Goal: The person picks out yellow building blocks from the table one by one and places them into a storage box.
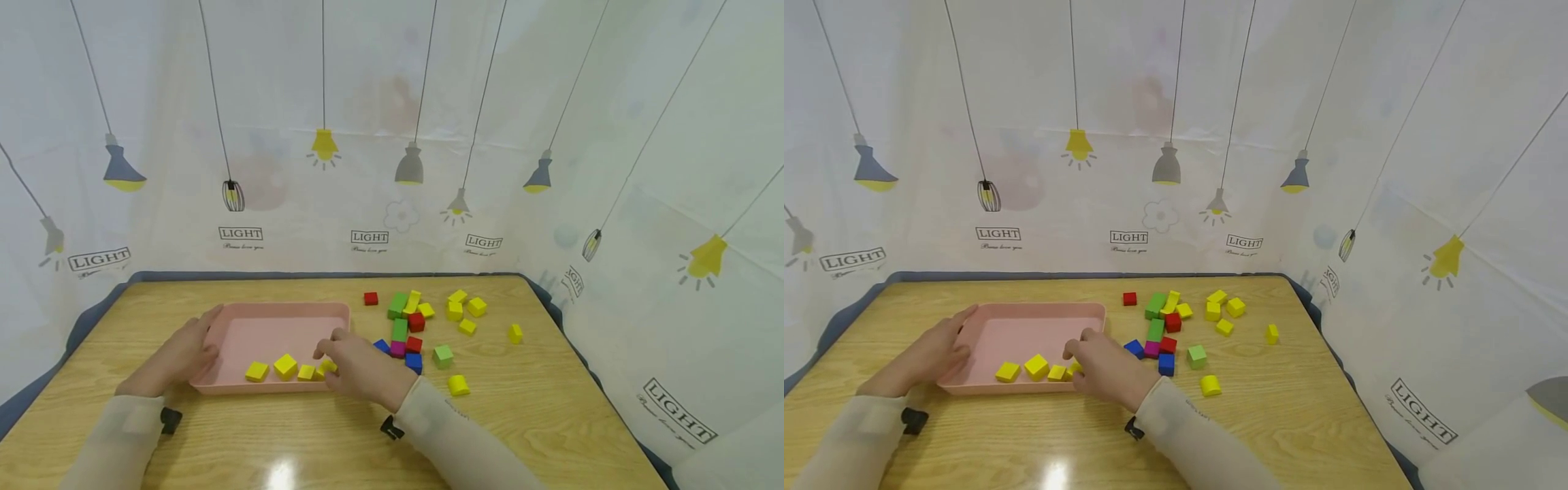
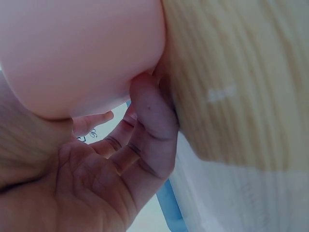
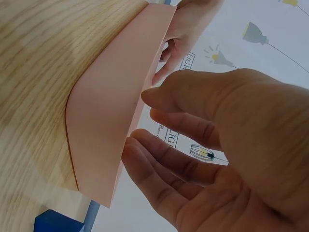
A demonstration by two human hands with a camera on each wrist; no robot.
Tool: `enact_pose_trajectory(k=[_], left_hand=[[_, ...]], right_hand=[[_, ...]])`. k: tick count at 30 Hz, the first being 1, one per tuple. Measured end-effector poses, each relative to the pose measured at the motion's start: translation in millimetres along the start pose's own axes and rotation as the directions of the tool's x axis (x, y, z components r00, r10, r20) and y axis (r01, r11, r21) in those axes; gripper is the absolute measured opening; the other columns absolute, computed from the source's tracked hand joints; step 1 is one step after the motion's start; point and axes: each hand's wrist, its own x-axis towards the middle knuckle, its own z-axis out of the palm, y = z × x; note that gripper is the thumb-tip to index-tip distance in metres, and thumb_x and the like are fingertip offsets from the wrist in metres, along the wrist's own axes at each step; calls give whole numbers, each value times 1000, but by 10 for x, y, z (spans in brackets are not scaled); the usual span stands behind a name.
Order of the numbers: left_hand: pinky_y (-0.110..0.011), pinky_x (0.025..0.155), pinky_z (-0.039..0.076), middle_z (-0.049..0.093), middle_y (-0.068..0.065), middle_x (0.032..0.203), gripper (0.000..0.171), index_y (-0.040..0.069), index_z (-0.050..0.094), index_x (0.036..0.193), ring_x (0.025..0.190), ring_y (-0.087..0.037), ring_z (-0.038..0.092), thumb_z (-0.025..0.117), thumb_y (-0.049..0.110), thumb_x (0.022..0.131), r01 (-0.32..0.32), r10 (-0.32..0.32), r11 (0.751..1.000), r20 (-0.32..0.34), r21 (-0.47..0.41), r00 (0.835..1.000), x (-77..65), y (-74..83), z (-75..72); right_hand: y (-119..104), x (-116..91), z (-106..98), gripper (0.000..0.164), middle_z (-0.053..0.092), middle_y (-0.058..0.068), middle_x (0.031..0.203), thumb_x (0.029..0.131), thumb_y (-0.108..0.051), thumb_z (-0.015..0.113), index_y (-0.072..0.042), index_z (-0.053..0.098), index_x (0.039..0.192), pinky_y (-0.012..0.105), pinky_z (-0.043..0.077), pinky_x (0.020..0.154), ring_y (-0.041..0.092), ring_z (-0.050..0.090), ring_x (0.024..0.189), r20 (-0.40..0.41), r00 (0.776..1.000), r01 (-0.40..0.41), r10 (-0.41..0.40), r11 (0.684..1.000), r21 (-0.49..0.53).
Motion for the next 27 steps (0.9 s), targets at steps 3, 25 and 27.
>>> enact_pose_trajectory(k=[3,25,27], left_hand=[[-70,97,40,40,-42,134,80,-3,14,157,106,-46,53,63,8,95,-3,3,1000,-2,0,1000,-7,3,-2],[-71,99,37,37,-42,138,81,-2,12,158,116,-53,49,63,11,97,-14,14,1000,0,4,1000,20,-56,18],[-71,99,36,36,-42,139,80,-1,12,158,118,-54,47,63,11,97,-9,9,1000,2,0,1000,17,-46,20]], right_hand=[[20,-11,-26,32,54,-4,104,90,-18,76,-19,67,121,9,47,65,6,54,75,-15,1000,4,-4,1000,-2],[804,-404,-382,28,55,-7,104,90,-21,75,-20,68,117,23,52,72,11,53,83,-205,970,-145,133,988,-44],[937,-462,-422,28,55,-7,103,89,-21,75,-19,68,117,24,51,70,13,52,83,-218,960,-187,178,982,-20]])
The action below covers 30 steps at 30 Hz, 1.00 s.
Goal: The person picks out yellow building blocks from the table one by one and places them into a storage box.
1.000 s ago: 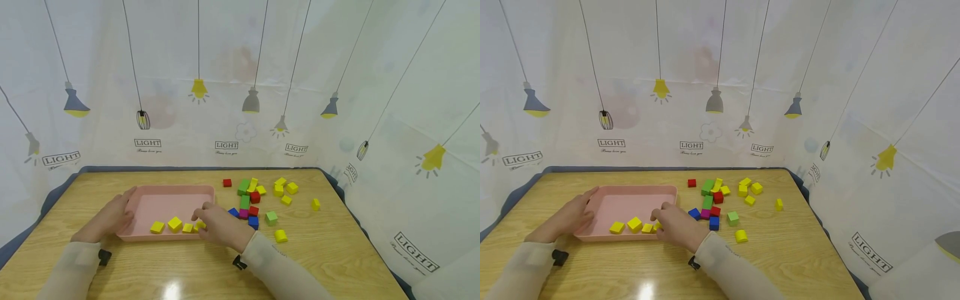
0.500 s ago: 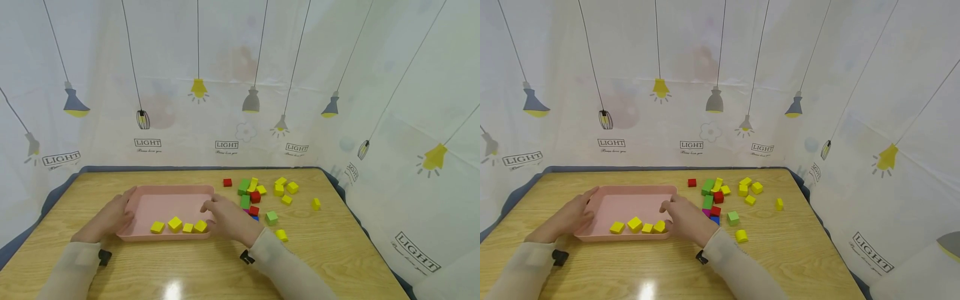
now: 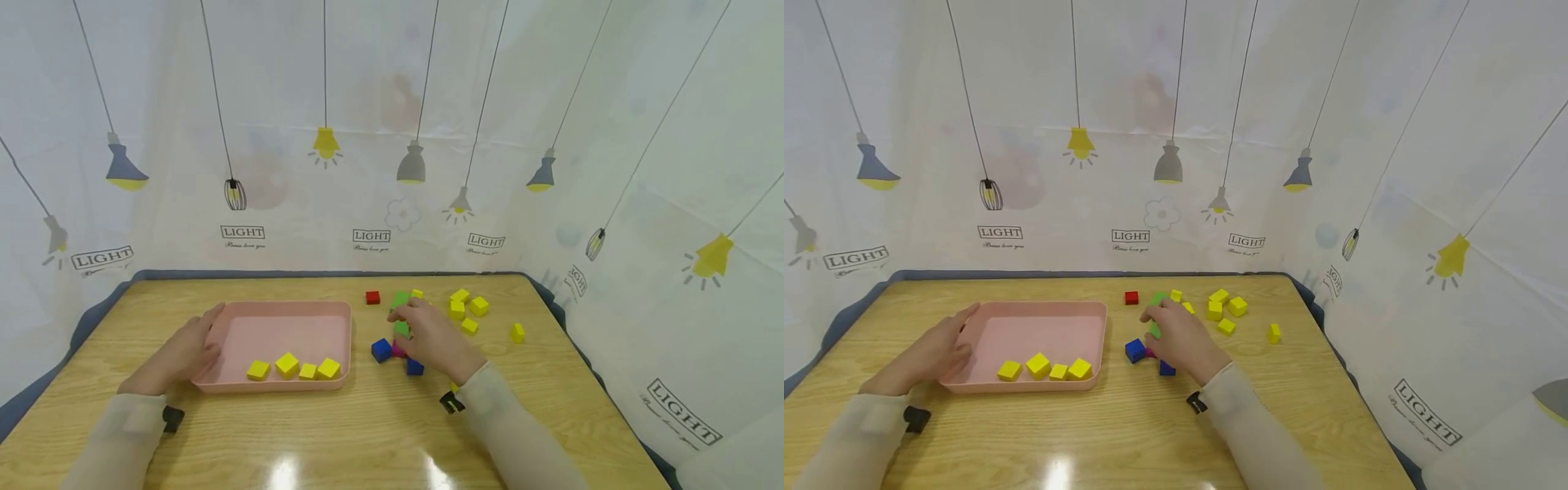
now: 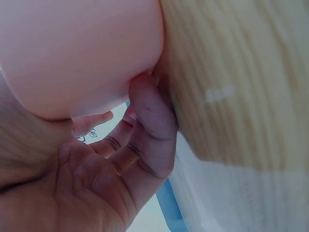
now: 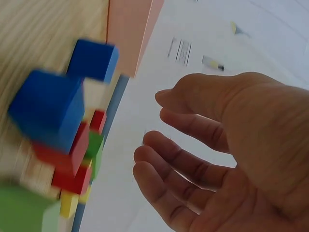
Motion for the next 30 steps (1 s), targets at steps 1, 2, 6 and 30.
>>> enact_pose_trajectory(k=[1,2,6,30], left_hand=[[-71,99,36,36,-42,139,80,-2,12,158,119,-55,46,62,11,97,-1,1,1000,-1,-1,1000,-4,3,1],[-71,100,36,36,-42,139,80,-1,12,158,120,-55,46,62,11,97,0,0,1000,0,-2,1000,-6,2,3],[-71,101,35,35,-41,141,79,0,11,159,122,-55,44,61,11,98,11,-11,1000,3,-3,1000,1,10,7],[-72,102,33,33,-41,144,80,2,10,160,128,-57,37,60,10,99,34,-34,999,3,-18,999,1,11,19]], right_hand=[[65,-14,-26,28,55,-6,105,90,-22,75,-20,69,116,25,52,71,13,53,85,-8,1000,-22,22,1000,-1],[128,-30,-54,27,56,-5,106,89,-22,75,-19,69,116,26,52,73,13,53,87,-17,999,-42,42,999,-1],[414,-117,-157,26,58,-1,109,89,-21,75,-17,70,115,33,54,81,19,57,95,-64,993,-105,104,994,-9],[1731,-674,-473,39,63,21,119,87,-17,71,1,65,121,55,51,88,38,57,107,-38,934,-358,356,928,-100]])
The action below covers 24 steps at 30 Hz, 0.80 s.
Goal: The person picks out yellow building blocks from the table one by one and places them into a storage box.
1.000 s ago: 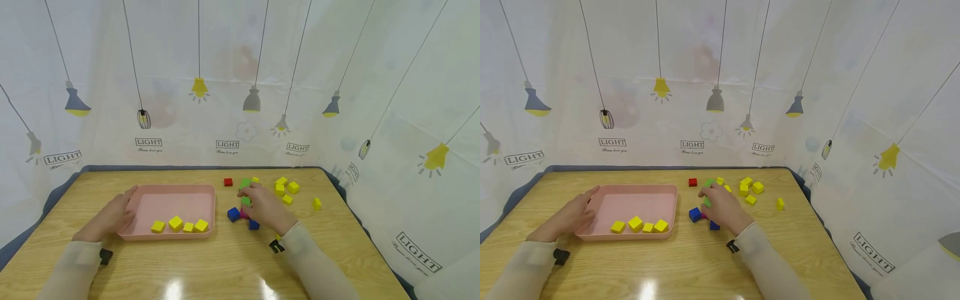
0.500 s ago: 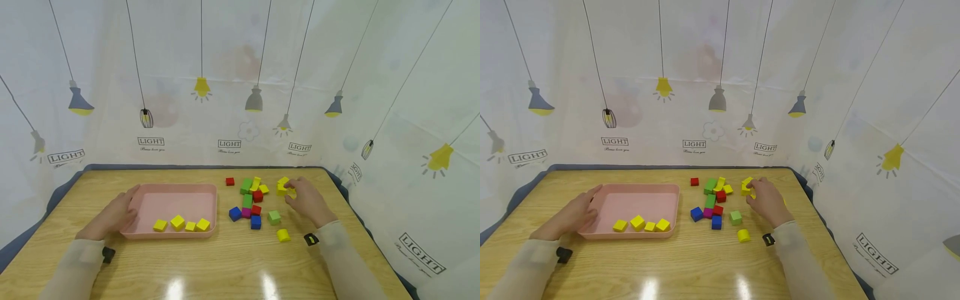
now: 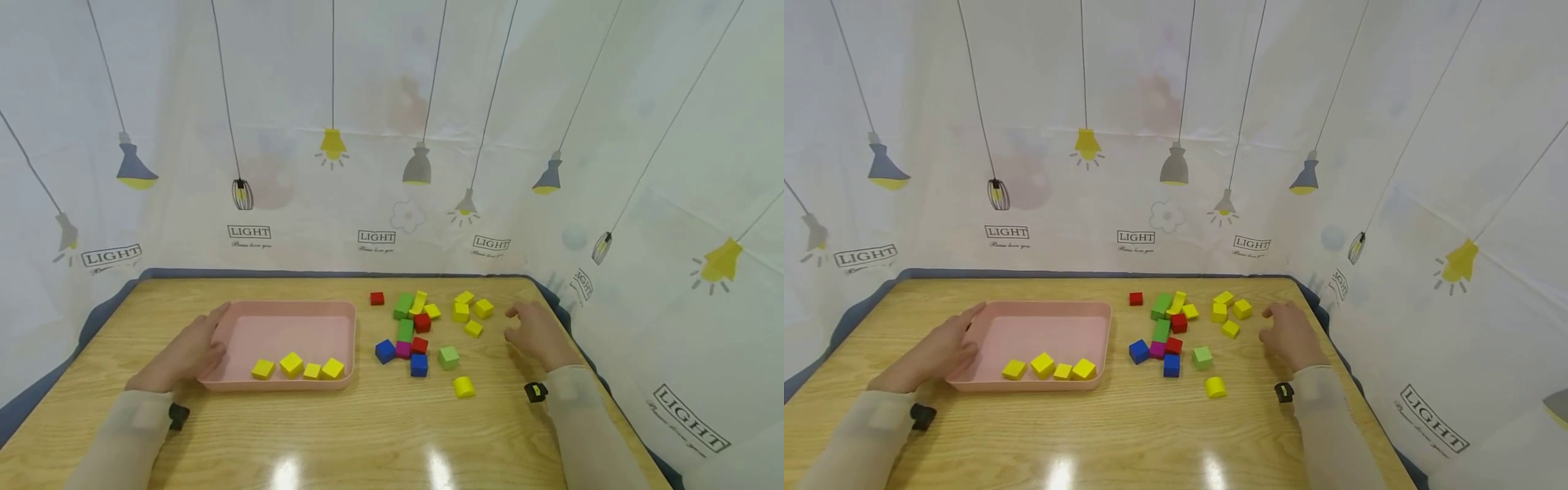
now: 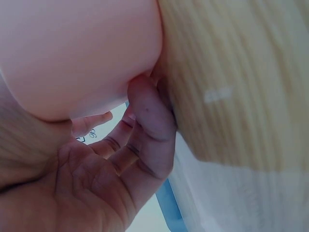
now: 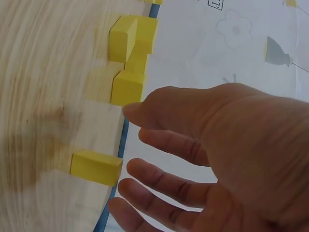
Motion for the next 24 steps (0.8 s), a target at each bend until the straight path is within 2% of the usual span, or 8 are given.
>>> enact_pose_trajectory(k=[7,13,18,24], left_hand=[[-71,101,34,33,-41,143,79,1,10,159,127,-57,39,60,10,99,5,-5,1000,3,-4,1000,-13,9,1],[-70,102,34,34,-41,143,79,1,11,159,127,-56,40,60,8,98,9,-9,1000,0,-7,1000,-4,25,-2],[-70,102,34,35,-41,142,78,0,11,159,126,-55,42,60,8,98,2,-2,1000,-5,4,1000,1,19,-7],[-70,102,35,36,-40,141,78,1,11,159,124,-54,43,60,9,98,4,-4,1000,-4,5,1000,-3,16,-10]], right_hand=[[31,7,18,37,65,20,116,89,-16,72,0,64,122,53,52,84,36,60,102,81,995,-65,65,998,-7],[28,23,66,36,63,21,117,89,-12,72,1,63,122,51,54,82,35,60,101,119,987,-112,108,994,22],[5,18,83,35,63,20,113,88,-9,73,2,63,119,44,55,74,31,60,92,127,985,-119,113,992,40],[-47,6,89,31,64,21,112,86,-7,73,2,66,115,47,54,78,34,60,96,111,990,-93,91,996,16]])
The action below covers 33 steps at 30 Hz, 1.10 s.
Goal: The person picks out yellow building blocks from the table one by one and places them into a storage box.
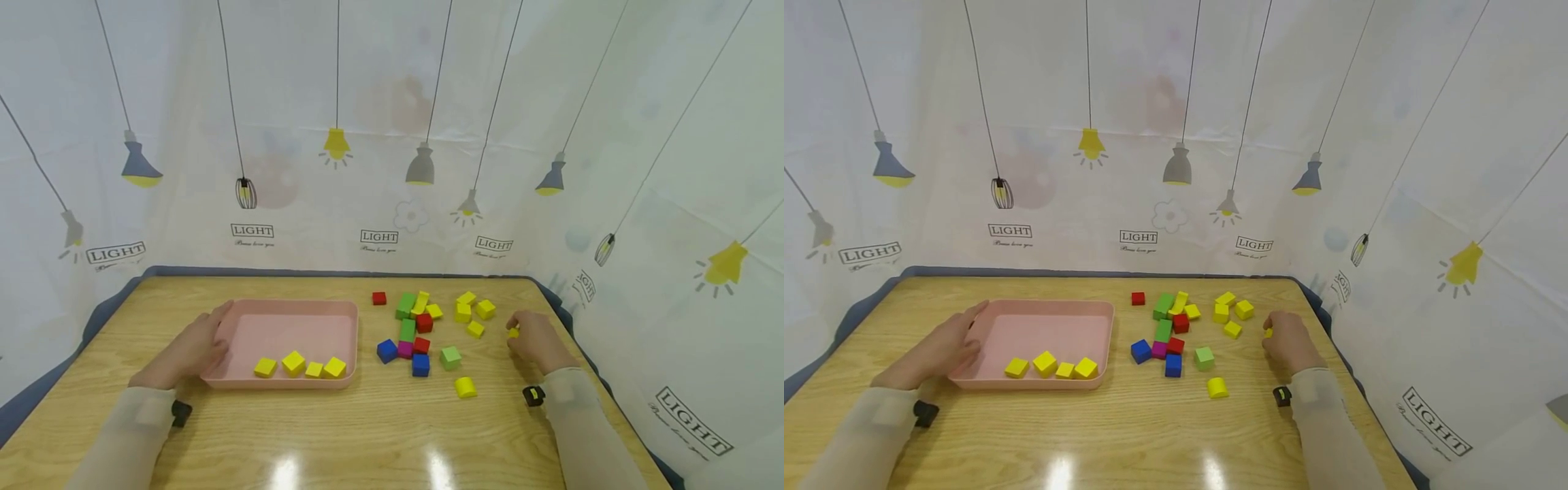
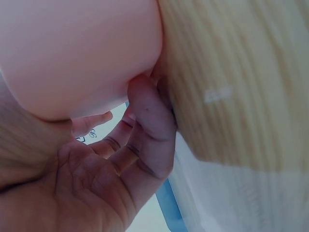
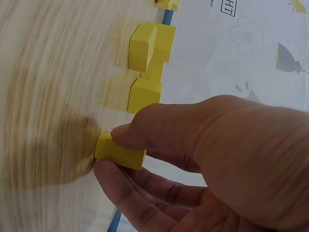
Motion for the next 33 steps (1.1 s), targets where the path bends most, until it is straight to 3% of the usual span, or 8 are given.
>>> enact_pose_trajectory(k=[8,33], left_hand=[[-70,101,35,35,-41,141,79,0,10,159,123,-54,44,60,8,98,0,0,1000,5,-11,1000,-32,29,-12],[-70,101,36,35,-40,141,79,2,10,159,121,-51,46,59,8,98,13,-13,1000,-2,-18,1000,-21,39,0]], right_hand=[[-18,11,10,29,64,21,112,85,-6,73,1,67,112,52,53,83,36,60,99,14,1000,-19,19,1000,-2],[-101,10,20,29,65,18,109,85,-6,72,0,67,113,49,53,79,33,60,95,-26,999,36,-36,999,16]])
